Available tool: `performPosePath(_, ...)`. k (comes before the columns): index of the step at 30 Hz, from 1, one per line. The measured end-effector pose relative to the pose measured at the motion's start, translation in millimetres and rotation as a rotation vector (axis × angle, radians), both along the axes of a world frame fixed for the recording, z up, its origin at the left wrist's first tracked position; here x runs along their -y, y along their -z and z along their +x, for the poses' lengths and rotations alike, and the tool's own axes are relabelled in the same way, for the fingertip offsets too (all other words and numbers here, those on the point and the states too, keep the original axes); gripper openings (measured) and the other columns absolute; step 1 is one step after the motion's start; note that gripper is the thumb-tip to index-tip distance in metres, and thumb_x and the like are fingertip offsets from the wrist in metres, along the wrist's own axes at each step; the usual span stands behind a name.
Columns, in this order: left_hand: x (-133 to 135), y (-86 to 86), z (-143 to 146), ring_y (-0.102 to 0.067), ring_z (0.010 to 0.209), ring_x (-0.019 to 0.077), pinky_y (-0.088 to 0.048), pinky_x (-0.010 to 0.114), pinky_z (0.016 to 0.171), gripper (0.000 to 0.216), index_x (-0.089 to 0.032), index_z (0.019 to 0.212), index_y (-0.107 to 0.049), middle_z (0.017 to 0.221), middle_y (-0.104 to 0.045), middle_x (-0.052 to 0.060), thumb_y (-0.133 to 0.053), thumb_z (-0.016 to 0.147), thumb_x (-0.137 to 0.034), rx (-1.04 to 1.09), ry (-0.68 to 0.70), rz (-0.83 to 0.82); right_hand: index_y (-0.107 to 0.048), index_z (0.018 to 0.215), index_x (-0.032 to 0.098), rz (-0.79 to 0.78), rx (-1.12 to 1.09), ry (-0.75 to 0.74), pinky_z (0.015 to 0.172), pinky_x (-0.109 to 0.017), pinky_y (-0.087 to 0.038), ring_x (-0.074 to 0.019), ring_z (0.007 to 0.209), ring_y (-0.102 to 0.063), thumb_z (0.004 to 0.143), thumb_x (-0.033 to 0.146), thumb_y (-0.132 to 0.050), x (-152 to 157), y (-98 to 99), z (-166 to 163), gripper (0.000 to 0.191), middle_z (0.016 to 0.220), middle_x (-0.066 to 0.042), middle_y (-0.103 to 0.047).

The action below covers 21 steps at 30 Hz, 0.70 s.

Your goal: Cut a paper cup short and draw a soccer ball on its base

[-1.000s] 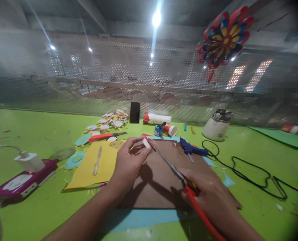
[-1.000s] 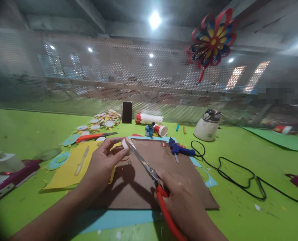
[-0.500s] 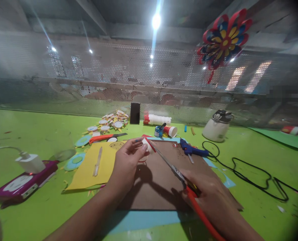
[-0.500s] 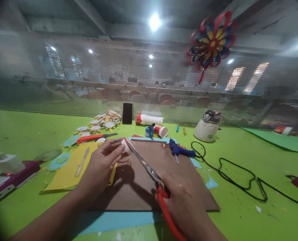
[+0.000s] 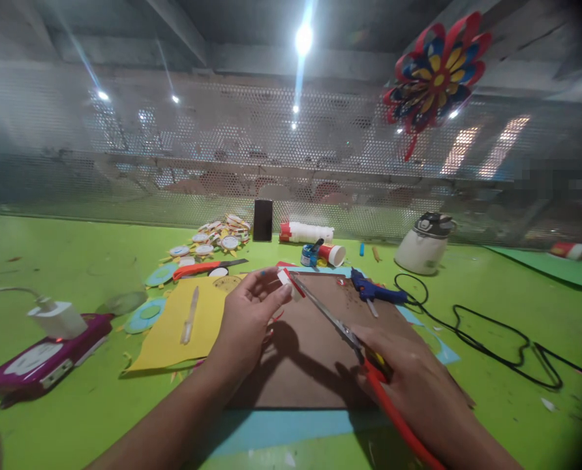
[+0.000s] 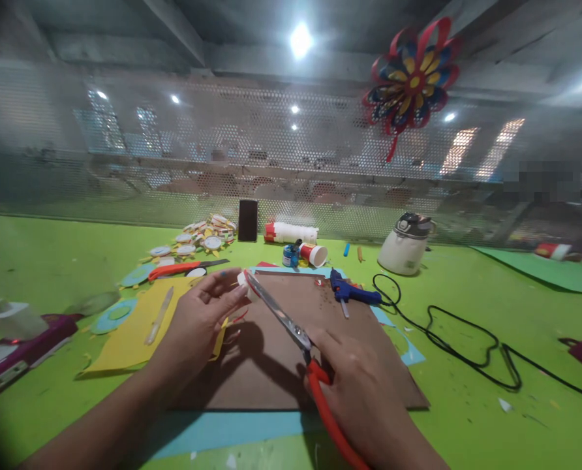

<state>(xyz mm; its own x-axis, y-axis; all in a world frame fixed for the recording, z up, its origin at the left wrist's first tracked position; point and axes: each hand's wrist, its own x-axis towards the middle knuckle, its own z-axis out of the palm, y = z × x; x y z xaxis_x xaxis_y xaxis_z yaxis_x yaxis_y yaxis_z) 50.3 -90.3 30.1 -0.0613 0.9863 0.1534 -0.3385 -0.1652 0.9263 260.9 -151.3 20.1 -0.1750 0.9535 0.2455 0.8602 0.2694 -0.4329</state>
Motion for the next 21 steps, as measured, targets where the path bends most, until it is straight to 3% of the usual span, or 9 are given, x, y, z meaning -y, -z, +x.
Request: performPosePath(21, 3.1, -2.8, 1.3, -0.069, 0.094, 0.0216, -0.056, 0.031, 0.079, 0.039, -0.017, 0.103, -0.066, 0.102, -0.073, 0.009, -0.080, 0.069, -0.030, -0.036, -0.025, -0.053, -0.072, 0.104, 0.023, -0.023, 0.006, 0.002, 0.074, -0.036, -0.049, -0.0245, 0.083, -0.065, 0.076, 0.021, -0.049, 2.5, -1.5, -3.4, 0.036, 0.090, -0.005, -0.073)
